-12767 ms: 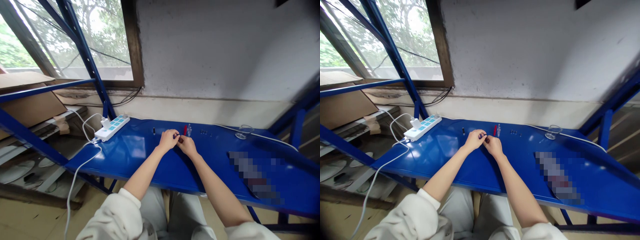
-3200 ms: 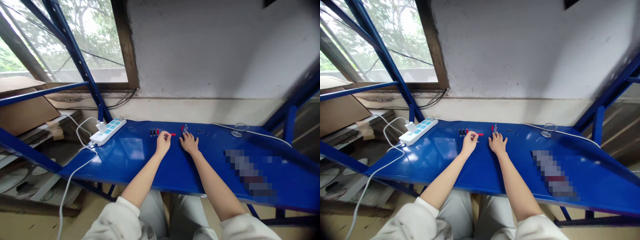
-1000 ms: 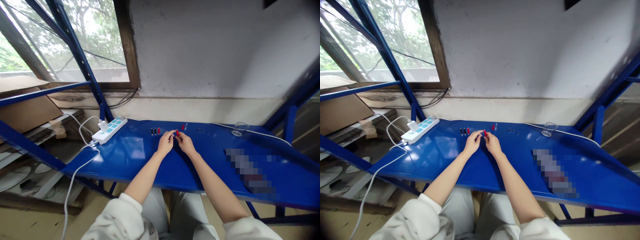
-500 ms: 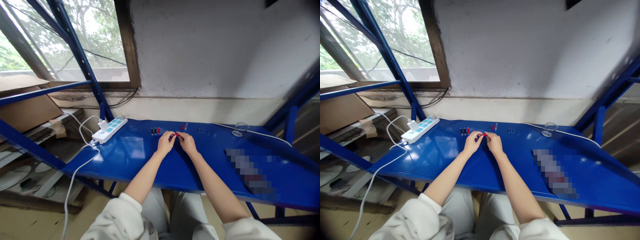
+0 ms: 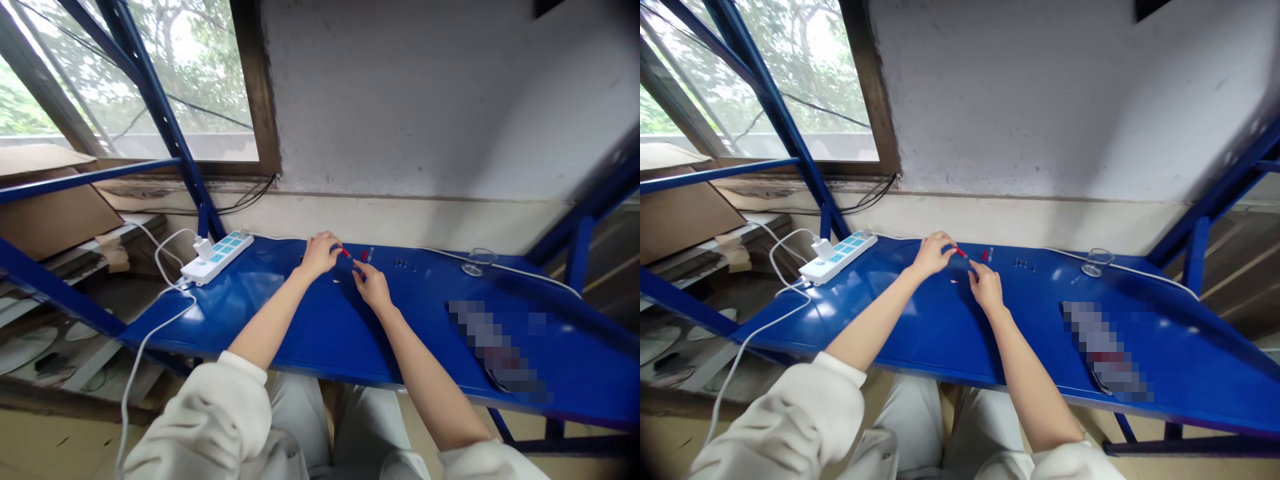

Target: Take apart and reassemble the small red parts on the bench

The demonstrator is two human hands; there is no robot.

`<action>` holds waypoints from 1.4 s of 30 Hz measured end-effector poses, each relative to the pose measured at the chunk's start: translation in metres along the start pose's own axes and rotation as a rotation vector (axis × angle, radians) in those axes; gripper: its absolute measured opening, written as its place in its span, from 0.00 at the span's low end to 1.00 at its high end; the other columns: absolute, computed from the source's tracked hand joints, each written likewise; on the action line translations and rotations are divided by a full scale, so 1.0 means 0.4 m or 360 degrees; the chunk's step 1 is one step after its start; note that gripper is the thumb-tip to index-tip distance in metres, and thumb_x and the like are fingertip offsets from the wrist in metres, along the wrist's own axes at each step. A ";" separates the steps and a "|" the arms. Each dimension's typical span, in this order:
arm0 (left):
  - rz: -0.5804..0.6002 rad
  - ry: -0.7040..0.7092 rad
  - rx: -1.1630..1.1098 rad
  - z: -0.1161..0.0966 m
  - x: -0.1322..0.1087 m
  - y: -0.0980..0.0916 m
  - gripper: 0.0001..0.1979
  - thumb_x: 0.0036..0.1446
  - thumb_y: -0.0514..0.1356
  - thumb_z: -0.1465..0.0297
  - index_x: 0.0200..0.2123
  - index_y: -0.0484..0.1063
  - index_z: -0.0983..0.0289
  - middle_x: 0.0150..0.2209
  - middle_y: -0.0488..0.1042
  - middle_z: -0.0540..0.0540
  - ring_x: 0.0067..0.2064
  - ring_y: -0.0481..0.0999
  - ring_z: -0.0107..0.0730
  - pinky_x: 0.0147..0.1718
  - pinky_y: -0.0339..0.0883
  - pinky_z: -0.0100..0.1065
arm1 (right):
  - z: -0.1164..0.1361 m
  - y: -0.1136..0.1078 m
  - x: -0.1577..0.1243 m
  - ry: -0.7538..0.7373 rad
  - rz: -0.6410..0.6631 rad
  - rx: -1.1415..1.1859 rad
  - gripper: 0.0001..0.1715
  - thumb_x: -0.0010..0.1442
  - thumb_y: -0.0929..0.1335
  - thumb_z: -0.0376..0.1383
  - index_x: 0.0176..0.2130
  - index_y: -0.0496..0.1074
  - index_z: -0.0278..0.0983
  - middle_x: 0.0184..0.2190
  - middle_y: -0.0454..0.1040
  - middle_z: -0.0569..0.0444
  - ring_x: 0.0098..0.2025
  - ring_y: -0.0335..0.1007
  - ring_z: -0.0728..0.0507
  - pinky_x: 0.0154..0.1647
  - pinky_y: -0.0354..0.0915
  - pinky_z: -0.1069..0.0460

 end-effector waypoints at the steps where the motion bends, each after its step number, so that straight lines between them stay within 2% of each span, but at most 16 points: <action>1: 0.0021 -0.0003 0.0072 0.010 0.022 -0.013 0.07 0.54 0.54 0.71 0.35 0.71 0.62 0.40 0.68 0.55 0.46 0.63 0.39 0.45 0.53 0.42 | -0.001 0.000 0.000 0.0016 0.0001 0.0007 0.20 0.57 0.60 0.35 0.48 0.68 0.36 0.39 0.74 0.49 0.31 0.70 0.46 0.36 0.65 0.50; 3: 0.0129 -0.0001 0.0229 0.027 0.057 -0.020 0.05 0.52 0.56 0.72 0.32 0.72 0.62 0.41 0.68 0.56 0.46 0.62 0.41 0.45 0.52 0.43 | -0.003 0.000 0.000 0.0029 0.0009 0.0020 0.19 0.56 0.60 0.35 0.47 0.68 0.37 0.38 0.74 0.49 0.29 0.69 0.47 0.35 0.65 0.50; 5: 0.0282 0.0004 0.0361 0.042 0.072 -0.006 0.04 0.50 0.57 0.73 0.30 0.72 0.63 0.40 0.68 0.57 0.46 0.61 0.42 0.44 0.52 0.44 | -0.003 0.000 0.000 0.0025 0.0012 0.0030 0.19 0.56 0.60 0.35 0.46 0.69 0.37 0.37 0.74 0.49 0.28 0.68 0.48 0.35 0.65 0.50; 8: 0.0445 -0.0002 0.0464 0.059 0.064 0.026 0.04 0.48 0.58 0.74 0.27 0.73 0.64 0.39 0.68 0.58 0.46 0.61 0.43 0.44 0.51 0.45 | -0.001 0.004 0.000 0.0010 0.0034 0.0033 0.18 0.56 0.60 0.34 0.46 0.69 0.36 0.36 0.73 0.49 0.27 0.67 0.48 0.34 0.64 0.51; 12: 0.0535 -0.0046 0.0503 0.080 0.038 0.057 0.05 0.47 0.57 0.74 0.27 0.73 0.64 0.38 0.68 0.60 0.46 0.61 0.44 0.45 0.50 0.47 | -0.001 0.010 0.000 0.0012 0.0066 0.0040 0.18 0.56 0.60 0.34 0.45 0.69 0.37 0.35 0.73 0.50 0.26 0.66 0.48 0.33 0.64 0.50; 19: 0.0596 -0.0091 0.0542 0.111 0.024 0.075 0.06 0.48 0.57 0.75 0.28 0.74 0.63 0.38 0.68 0.59 0.45 0.61 0.43 0.45 0.51 0.46 | 0.002 0.006 0.000 0.0007 0.0055 0.0040 0.18 0.56 0.60 0.34 0.45 0.69 0.37 0.35 0.73 0.51 0.27 0.67 0.48 0.32 0.64 0.51; 28: 0.0560 -0.0078 0.0443 0.105 0.023 0.074 0.05 0.48 0.57 0.75 0.26 0.73 0.64 0.37 0.68 0.59 0.46 0.62 0.45 0.46 0.48 0.49 | 0.004 0.003 0.001 0.0008 0.0052 0.0050 0.17 0.56 0.60 0.34 0.44 0.70 0.37 0.34 0.73 0.50 0.26 0.67 0.48 0.33 0.64 0.51; 39: 0.0590 -0.0101 0.0496 0.109 0.020 0.082 0.06 0.49 0.56 0.76 0.29 0.73 0.63 0.38 0.69 0.60 0.46 0.62 0.45 0.44 0.51 0.48 | 0.004 0.004 0.002 0.0012 0.0068 0.0022 0.16 0.56 0.60 0.34 0.43 0.70 0.37 0.34 0.73 0.51 0.26 0.67 0.48 0.32 0.63 0.51; 42: 0.0605 -0.0122 0.0482 0.113 0.019 0.084 0.06 0.48 0.57 0.75 0.30 0.73 0.63 0.39 0.69 0.60 0.46 0.62 0.46 0.45 0.51 0.48 | -0.005 0.006 0.001 0.0058 0.0090 -0.0070 0.16 0.55 0.60 0.34 0.42 0.70 0.38 0.34 0.73 0.51 0.28 0.68 0.47 0.33 0.62 0.51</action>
Point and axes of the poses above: each hand's wrist, its own x-axis towards the middle knuckle, its own y-axis out of the palm, z = x × y, the point moved 10 cm from there along x, towards the middle knuckle
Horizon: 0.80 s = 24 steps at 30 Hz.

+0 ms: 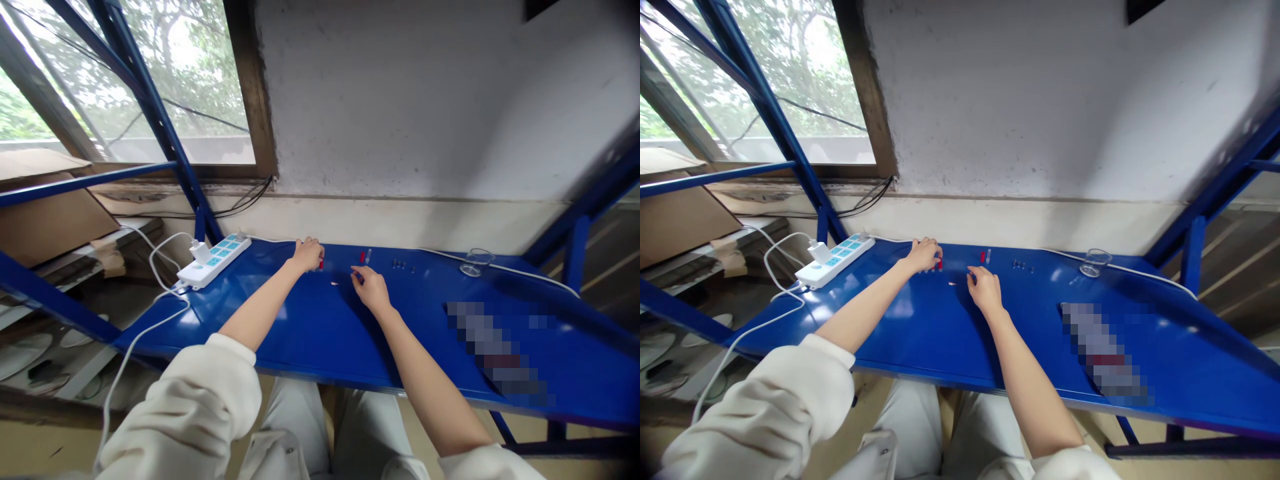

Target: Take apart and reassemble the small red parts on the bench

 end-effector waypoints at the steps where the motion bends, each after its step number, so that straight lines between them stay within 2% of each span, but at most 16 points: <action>1: 0.0008 -0.0009 -0.0003 0.002 0.000 0.001 0.06 0.48 0.57 0.75 0.30 0.73 0.63 0.40 0.69 0.60 0.47 0.62 0.46 0.45 0.50 0.48 | -0.006 0.001 -0.001 0.0035 0.0011 -0.0060 0.16 0.55 0.60 0.34 0.42 0.71 0.38 0.34 0.73 0.50 0.30 0.68 0.46 0.33 0.62 0.50; 5: -0.0072 0.0012 -0.0020 -0.011 -0.002 -0.013 0.12 0.49 0.57 0.73 0.40 0.70 0.64 0.43 0.68 0.61 0.48 0.62 0.48 0.46 0.50 0.49 | -0.033 0.000 -0.007 0.0226 0.0063 -0.0299 0.15 0.55 0.62 0.34 0.42 0.71 0.37 0.39 0.72 0.45 0.41 0.67 0.39 0.39 0.60 0.45; 9: -0.0316 0.0254 -0.0131 -0.095 -0.009 -0.034 0.17 0.54 0.52 0.70 0.49 0.64 0.63 0.47 0.67 0.60 0.50 0.62 0.44 0.48 0.51 0.45 | -0.059 0.006 -0.019 0.0423 0.0143 -0.0376 0.19 0.56 0.62 0.36 0.48 0.68 0.36 0.46 0.67 0.40 0.49 0.61 0.35 0.45 0.56 0.41; 11: -0.0306 0.0392 -0.0201 -0.151 -0.009 -0.011 0.19 0.56 0.49 0.70 0.52 0.61 0.62 0.50 0.65 0.58 0.51 0.61 0.41 0.48 0.53 0.42 | -0.066 0.010 -0.024 0.0481 0.0181 -0.0462 0.23 0.57 0.60 0.37 0.51 0.64 0.34 0.51 0.63 0.39 0.53 0.56 0.35 0.48 0.54 0.40; 13: -0.0219 0.0463 -0.0243 -0.198 -0.002 0.031 0.22 0.57 0.48 0.70 0.56 0.55 0.60 0.54 0.62 0.57 0.54 0.59 0.40 0.49 0.54 0.41 | -0.073 0.013 -0.029 0.0531 0.0213 -0.0559 0.25 0.59 0.58 0.39 0.54 0.61 0.33 0.55 0.59 0.40 0.56 0.52 0.35 0.51 0.51 0.39; 15: -0.0143 0.0422 -0.0293 -0.223 0.014 0.075 0.26 0.57 0.46 0.70 0.59 0.48 0.59 0.57 0.57 0.57 0.55 0.57 0.41 0.49 0.54 0.42 | -0.081 0.017 -0.033 0.0579 0.0253 -0.0621 0.27 0.59 0.57 0.40 0.56 0.58 0.32 0.57 0.56 0.40 0.58 0.48 0.36 0.52 0.48 0.37; 19: -0.0145 0.0178 -0.0402 -0.221 0.058 0.132 0.30 0.57 0.44 0.71 0.62 0.36 0.58 0.60 0.52 0.58 0.56 0.56 0.45 0.49 0.55 0.46 | -0.094 0.024 -0.038 0.0641 0.0330 -0.0682 0.28 0.60 0.56 0.40 0.57 0.57 0.32 0.58 0.54 0.40 0.59 0.46 0.35 0.53 0.46 0.36; 21: -0.0128 0.0101 -0.0428 -0.217 0.079 0.156 0.31 0.57 0.44 0.72 0.62 0.36 0.57 0.61 0.50 0.58 0.56 0.56 0.45 0.48 0.55 0.46 | -0.096 0.025 -0.038 0.0650 0.0351 -0.0694 0.28 0.59 0.56 0.40 0.57 0.57 0.32 0.58 0.54 0.40 0.59 0.45 0.36 0.53 0.46 0.35; 24: -0.0082 0.0074 -0.0403 -0.221 0.104 0.182 0.30 0.55 0.47 0.75 0.61 0.46 0.58 0.59 0.55 0.58 0.55 0.58 0.45 0.48 0.55 0.46 | -0.097 0.027 -0.040 0.0656 0.0371 -0.0714 0.27 0.60 0.55 0.38 0.57 0.57 0.31 0.59 0.53 0.40 0.60 0.45 0.36 0.53 0.46 0.35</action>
Point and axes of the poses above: each hand's wrist, its own x-axis towards the middle knuckle, its own y-axis out of the palm, z = x × y, the point moved 10 cm from there along x, towards the middle knuckle
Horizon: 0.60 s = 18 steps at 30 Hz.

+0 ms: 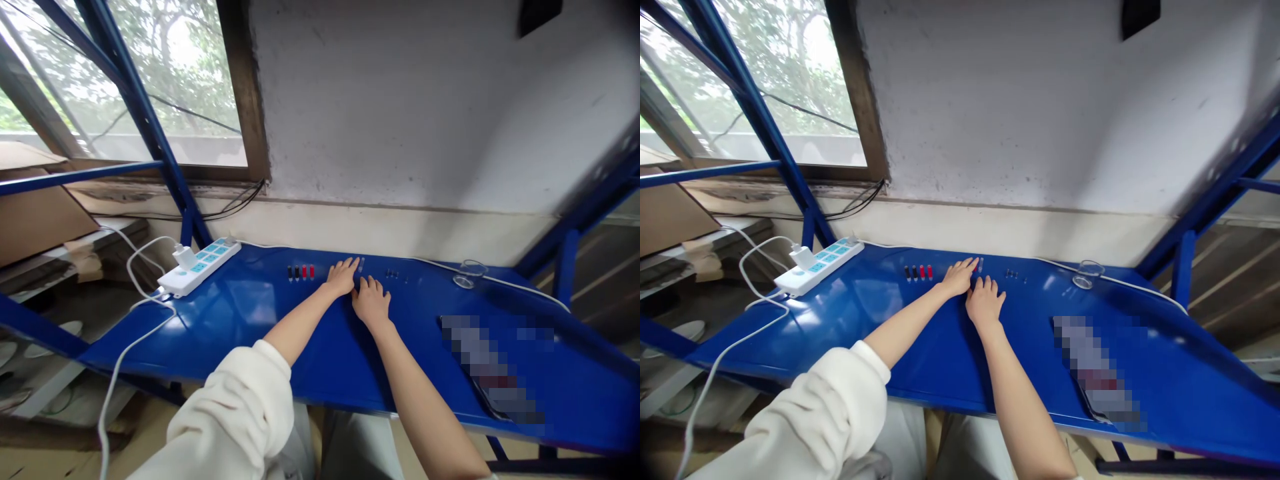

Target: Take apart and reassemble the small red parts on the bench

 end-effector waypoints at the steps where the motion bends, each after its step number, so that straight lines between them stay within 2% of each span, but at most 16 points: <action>1: -0.0025 0.0000 0.0014 -0.001 0.006 0.000 0.28 0.54 0.47 0.76 0.59 0.50 0.59 0.57 0.58 0.58 0.54 0.59 0.44 0.48 0.56 0.45 | -0.001 0.001 0.000 0.0003 0.0006 -0.0008 0.27 0.59 0.55 0.37 0.56 0.57 0.31 0.59 0.53 0.40 0.60 0.45 0.36 0.53 0.46 0.35; 5: -0.0254 -0.0016 0.0041 -0.009 0.015 -0.041 0.16 0.55 0.48 0.76 0.46 0.67 0.63 0.42 0.71 0.60 0.45 0.68 0.40 0.43 0.60 0.40 | -0.005 0.004 0.000 0.0011 0.0022 -0.0014 0.26 0.59 0.55 0.34 0.56 0.58 0.32 0.59 0.54 0.41 0.59 0.46 0.36 0.53 0.46 0.35; 8: -0.0335 -0.0004 0.0000 -0.015 -0.005 -0.071 0.10 0.56 0.49 0.74 0.37 0.70 0.64 0.36 0.72 0.59 0.40 0.70 0.38 0.40 0.61 0.37 | -0.011 0.010 0.005 0.0022 0.0009 0.0001 0.26 0.60 0.54 0.35 0.56 0.58 0.32 0.59 0.54 0.41 0.59 0.46 0.36 0.53 0.46 0.35; 13: -0.0564 -0.0021 -0.0359 0.008 -0.116 -0.123 0.06 0.54 0.53 0.72 0.34 0.69 0.62 0.33 0.73 0.55 0.36 0.71 0.32 0.34 0.62 0.31 | -0.011 0.033 0.024 0.0000 -0.0020 0.0043 0.28 0.61 0.53 0.40 0.57 0.56 0.33 0.60 0.51 0.43 0.60 0.44 0.37 0.55 0.43 0.35; 18: -0.0713 -0.0203 -0.0916 0.072 -0.226 -0.133 0.05 0.51 0.56 0.70 0.32 0.70 0.63 0.28 0.72 0.52 0.27 0.69 0.25 0.29 0.64 0.28 | -0.012 0.071 0.051 0.0005 0.0029 0.0055 0.30 0.61 0.50 0.45 0.59 0.52 0.37 0.62 0.48 0.46 0.62 0.39 0.38 0.56 0.37 0.33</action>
Point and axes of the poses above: each hand's wrist, its own x-axis towards the middle knuckle, its own y-axis out of the palm, z = x × y, the point moved 10 cm from there along x, towards the middle knuckle
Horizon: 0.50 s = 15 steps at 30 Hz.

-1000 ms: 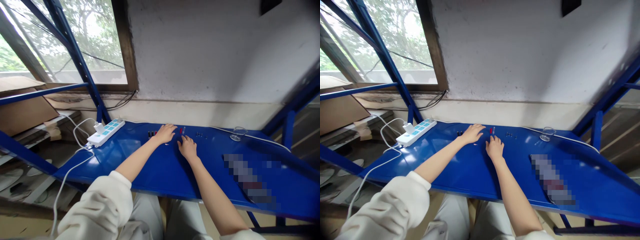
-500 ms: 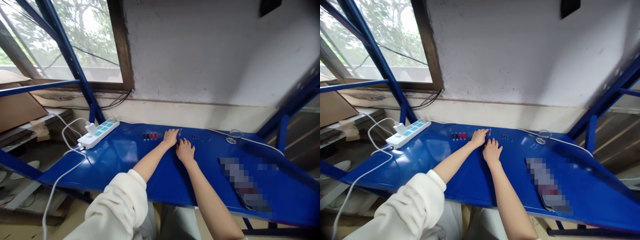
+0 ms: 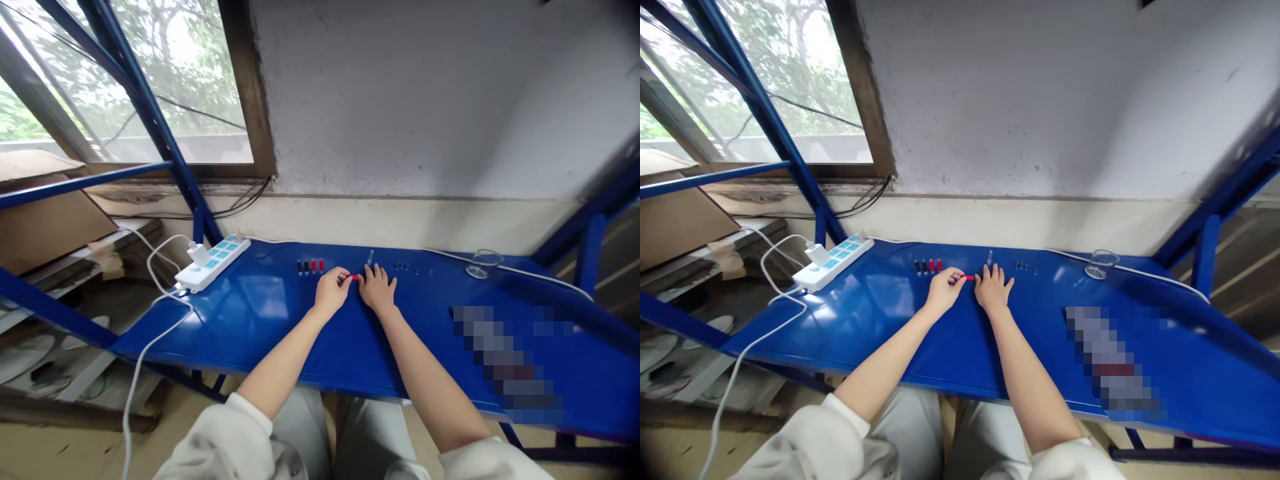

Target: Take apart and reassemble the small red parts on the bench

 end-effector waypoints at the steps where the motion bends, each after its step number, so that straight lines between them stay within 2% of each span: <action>1: -0.0042 -0.0051 -0.0080 0.010 -0.008 -0.013 0.05 0.50 0.57 0.70 0.31 0.70 0.64 0.28 0.72 0.52 0.26 0.69 0.24 0.29 0.64 0.28 | -0.001 0.005 0.005 0.0007 0.0014 -0.0003 0.31 0.61 0.50 0.46 0.60 0.52 0.37 0.62 0.47 0.46 0.62 0.38 0.38 0.56 0.37 0.33; 4: -0.0140 -0.0178 -0.0246 0.035 -0.019 -0.038 0.05 0.49 0.58 0.70 0.30 0.70 0.65 0.26 0.71 0.52 0.25 0.68 0.24 0.28 0.64 0.28 | -0.005 0.017 0.020 0.0020 0.0067 -0.0020 0.33 0.61 0.49 0.48 0.60 0.51 0.38 0.62 0.46 0.47 0.62 0.37 0.38 0.56 0.36 0.32; 7: -0.0168 -0.0252 -0.0342 0.050 -0.019 -0.044 0.06 0.49 0.57 0.69 0.30 0.69 0.66 0.25 0.71 0.52 0.25 0.69 0.24 0.29 0.65 0.28 | -0.005 0.025 0.037 0.0019 0.0128 -0.0046 0.34 0.60 0.47 0.49 0.61 0.49 0.39 0.62 0.45 0.48 0.63 0.36 0.38 0.56 0.35 0.32; 12: -0.0192 -0.0274 -0.0441 0.053 -0.017 -0.046 0.07 0.49 0.57 0.68 0.30 0.69 0.66 0.25 0.70 0.52 0.26 0.69 0.24 0.29 0.65 0.29 | -0.004 0.038 0.064 0.0028 0.0248 -0.0113 0.35 0.60 0.46 0.50 0.61 0.46 0.39 0.63 0.43 0.50 0.63 0.33 0.39 0.56 0.34 0.32; 15: -0.0180 -0.0245 -0.0433 0.048 -0.017 -0.043 0.07 0.48 0.57 0.68 0.30 0.69 0.66 0.25 0.70 0.52 0.26 0.68 0.24 0.29 0.65 0.28 | -0.004 0.038 0.068 0.0020 0.0240 -0.0109 0.35 0.60 0.47 0.50 0.61 0.46 0.38 0.63 0.44 0.50 0.63 0.34 0.39 0.56 0.34 0.32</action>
Point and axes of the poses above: each hand's wrist, its own x-axis towards the middle knuckle, its own y-axis out of the palm, z = x × y, the point moved 10 cm from there along x, towards the middle knuckle
